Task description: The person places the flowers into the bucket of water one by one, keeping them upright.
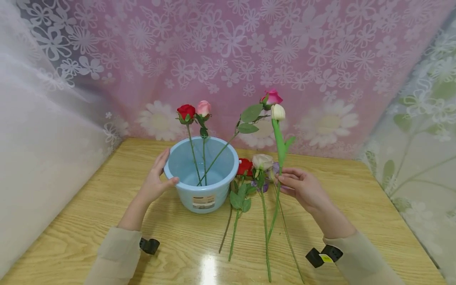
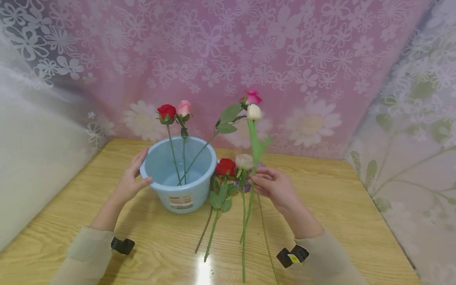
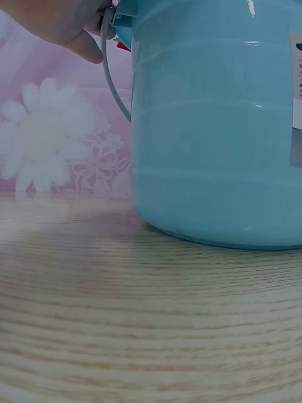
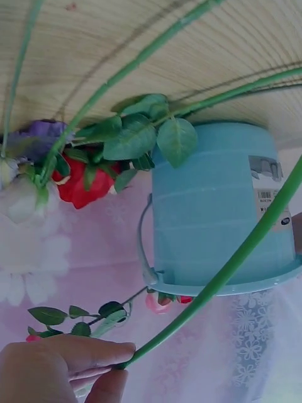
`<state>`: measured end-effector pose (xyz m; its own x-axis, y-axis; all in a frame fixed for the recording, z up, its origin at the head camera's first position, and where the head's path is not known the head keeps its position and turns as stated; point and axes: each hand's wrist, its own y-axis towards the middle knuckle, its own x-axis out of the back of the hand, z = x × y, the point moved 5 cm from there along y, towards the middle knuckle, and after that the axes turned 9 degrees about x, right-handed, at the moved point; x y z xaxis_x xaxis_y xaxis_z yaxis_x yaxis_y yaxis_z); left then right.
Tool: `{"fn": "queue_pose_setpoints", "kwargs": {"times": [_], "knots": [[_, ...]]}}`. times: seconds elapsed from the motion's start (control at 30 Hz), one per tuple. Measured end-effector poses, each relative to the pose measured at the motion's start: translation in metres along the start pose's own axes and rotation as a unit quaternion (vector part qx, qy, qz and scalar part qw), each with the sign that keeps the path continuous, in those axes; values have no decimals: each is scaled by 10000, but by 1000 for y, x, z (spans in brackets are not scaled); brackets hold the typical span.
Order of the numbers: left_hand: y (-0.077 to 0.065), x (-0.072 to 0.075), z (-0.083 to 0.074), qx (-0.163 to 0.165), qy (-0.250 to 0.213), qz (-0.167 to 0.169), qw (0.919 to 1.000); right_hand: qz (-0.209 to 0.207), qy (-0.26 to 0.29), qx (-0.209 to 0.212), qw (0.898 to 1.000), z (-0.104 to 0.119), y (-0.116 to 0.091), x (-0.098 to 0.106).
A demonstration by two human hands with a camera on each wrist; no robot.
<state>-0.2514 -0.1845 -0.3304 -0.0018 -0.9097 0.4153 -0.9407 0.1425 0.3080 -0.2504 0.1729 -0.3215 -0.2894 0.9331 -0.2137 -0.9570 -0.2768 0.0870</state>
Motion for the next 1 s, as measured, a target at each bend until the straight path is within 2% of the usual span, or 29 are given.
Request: {"fn": "queue_pose_setpoints", "kwargs": {"times": [0.23, 0.47, 0.77, 1.0], "knots": [[-1, 2, 0, -33, -54, -39, 10000, -92, -103, -95, 9999, 6, 18, -22], [-1, 3, 1, -24, -62, -29, 10000, 4, -67, 261, 9996, 18, 36, -48], [1, 0, 4, -47, -96, -33, 9999, 134, -4, 548, 9984, 35, 47, -73], [1, 0, 4, 34, -78, 1, 10000, -25, 359, 645, 9973, 51, 54, -86]]}}
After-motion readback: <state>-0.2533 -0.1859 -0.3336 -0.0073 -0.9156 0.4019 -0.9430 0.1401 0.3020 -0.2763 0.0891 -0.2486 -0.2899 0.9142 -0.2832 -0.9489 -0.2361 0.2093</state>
